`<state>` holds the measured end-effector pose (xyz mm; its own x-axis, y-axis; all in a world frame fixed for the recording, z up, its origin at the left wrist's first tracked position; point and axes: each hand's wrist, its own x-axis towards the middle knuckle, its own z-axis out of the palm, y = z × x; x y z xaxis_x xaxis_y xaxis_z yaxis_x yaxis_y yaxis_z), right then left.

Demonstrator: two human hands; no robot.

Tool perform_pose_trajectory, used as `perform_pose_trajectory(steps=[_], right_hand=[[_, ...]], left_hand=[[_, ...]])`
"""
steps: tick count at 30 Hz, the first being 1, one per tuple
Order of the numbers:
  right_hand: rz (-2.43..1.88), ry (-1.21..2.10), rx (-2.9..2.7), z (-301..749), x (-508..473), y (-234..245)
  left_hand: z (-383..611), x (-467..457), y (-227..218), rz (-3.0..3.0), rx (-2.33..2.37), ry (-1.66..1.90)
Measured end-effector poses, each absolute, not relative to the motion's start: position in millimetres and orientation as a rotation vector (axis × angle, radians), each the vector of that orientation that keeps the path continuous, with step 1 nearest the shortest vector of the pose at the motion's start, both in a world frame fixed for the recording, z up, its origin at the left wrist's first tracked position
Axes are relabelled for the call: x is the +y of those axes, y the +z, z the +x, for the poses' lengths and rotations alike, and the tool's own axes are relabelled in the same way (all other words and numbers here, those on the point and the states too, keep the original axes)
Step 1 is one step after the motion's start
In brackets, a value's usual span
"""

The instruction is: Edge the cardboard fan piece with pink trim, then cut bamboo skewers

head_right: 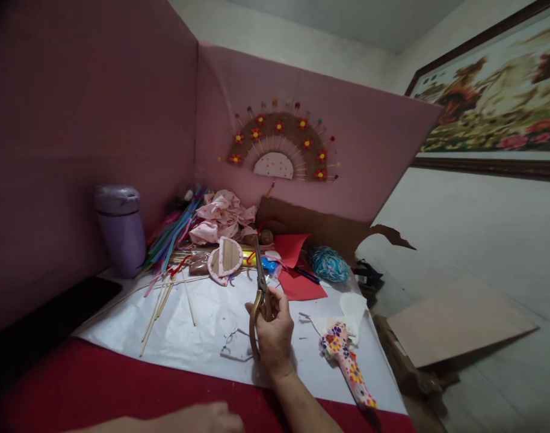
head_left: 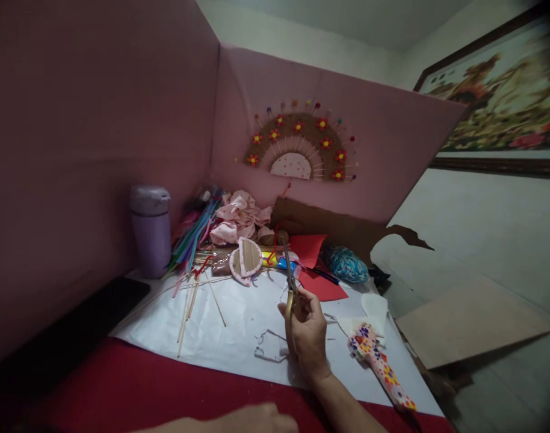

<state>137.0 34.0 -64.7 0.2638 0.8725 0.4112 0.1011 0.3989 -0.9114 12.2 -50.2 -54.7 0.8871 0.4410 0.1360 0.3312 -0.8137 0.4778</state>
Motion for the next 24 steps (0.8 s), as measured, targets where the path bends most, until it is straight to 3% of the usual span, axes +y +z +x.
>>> perform_pose_trajectory(steps=[2,5,9,16,24], right_hand=[[-1.05,0.68,-1.213,137.6,33.2,-66.3],[-1.052,0.681,-1.221,138.3,33.3,-67.7],[-1.06,0.66,-1.211,138.3,35.0,-68.1],[-1.08,0.663,-1.154,137.5,35.9,-64.7],[-1.079,0.669,-1.146,137.0,34.0,-59.5]], left_hand=[[-10.4,-42.1,-35.9,2.659,0.543,0.393],[-57.7,-17.0,1.6,2.504,1.154,0.602],[-108.3,23.1,13.2,2.555,1.992,0.347],[-120.1,51.4,-17.3,2.565,2.107,0.247],[-117.5,43.4,10.9,2.699,2.152,0.2]])
